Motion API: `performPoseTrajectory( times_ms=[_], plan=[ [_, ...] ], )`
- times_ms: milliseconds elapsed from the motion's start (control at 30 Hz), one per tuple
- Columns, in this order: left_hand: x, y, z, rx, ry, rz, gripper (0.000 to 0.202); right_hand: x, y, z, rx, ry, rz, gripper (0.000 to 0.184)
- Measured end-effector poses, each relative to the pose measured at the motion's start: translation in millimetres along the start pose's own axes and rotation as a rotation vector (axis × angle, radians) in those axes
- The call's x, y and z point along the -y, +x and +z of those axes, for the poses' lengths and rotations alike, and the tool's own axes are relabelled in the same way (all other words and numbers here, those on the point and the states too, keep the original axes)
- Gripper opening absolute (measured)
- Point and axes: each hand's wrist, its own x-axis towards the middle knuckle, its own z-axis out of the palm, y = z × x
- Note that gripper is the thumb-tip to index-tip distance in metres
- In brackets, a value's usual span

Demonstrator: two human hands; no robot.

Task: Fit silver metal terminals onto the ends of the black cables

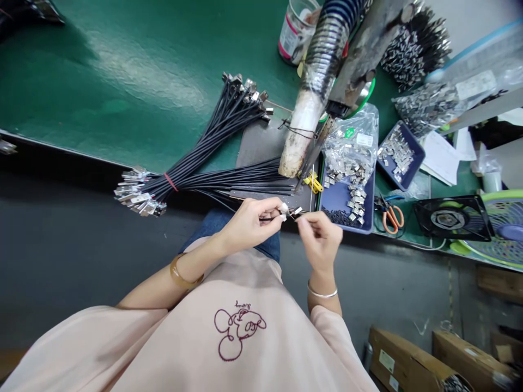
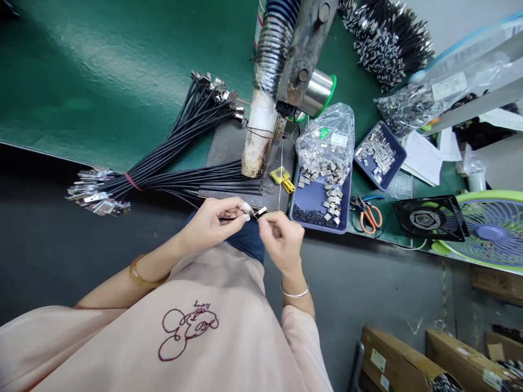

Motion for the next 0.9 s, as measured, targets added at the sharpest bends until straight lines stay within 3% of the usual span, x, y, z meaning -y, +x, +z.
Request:
performPoseTrajectory(
  times_ms=[100, 133, 267, 367, 433, 533, 633, 767, 900],
  plan=[
    [-0.3, -1.7, 0.0, 0.01, 0.063, 0.053, 0.008, -20.7, 10.2, -25.7, -0.212, -0.055, 0.14, 0.024],
    [-1.4, -1.3, -0.4, 0.029, 0.097, 0.09, 0.008, -29.1, 16.0, -34.5, -0.21, -0.124, 0.173, 0.026],
    [-9.6, 5.5, -9.6, 0.249, 0.165, 0.182, 0.016, -59.5, 42.0, -53.3, 0.138, -0.295, 0.175, 0.025],
    [-13.0, 13.9, -23.0, 0.525, 0.033, 0.062, 0.022, -70.6, 56.3, -52.8, 0.287, -0.316, 0.138, 0.019],
    [-11.3, 18.9, -30.5, 0.616, -0.148, -0.073, 0.021, -71.1, 61.6, -52.1, 0.367, -0.325, 0.124, 0.014],
    [-5.6, 23.4, -32.9, 0.53, -0.372, -0.215, 0.019, -65.3, 62.1, -54.7, 0.417, -0.354, 0.115, 0.009],
    [-1.7, 24.5, -25.1, 0.355, -0.454, -0.266, 0.02, -57.6, 54.7, -58.9, 0.243, -0.388, 0.162, 0.014],
    [-1.1, 24.7, -11.2, 0.147, -0.4, -0.268, 0.02, -51.1, 42.7, -58.1, -0.009, -0.379, 0.195, 0.019],
    [0.8, 25.0, -3.7, 0.033, -0.312, -0.24, 0.017, -53.9, 37.4, -48.8, -0.012, -0.453, 0.138, 0.015]
  ],
)
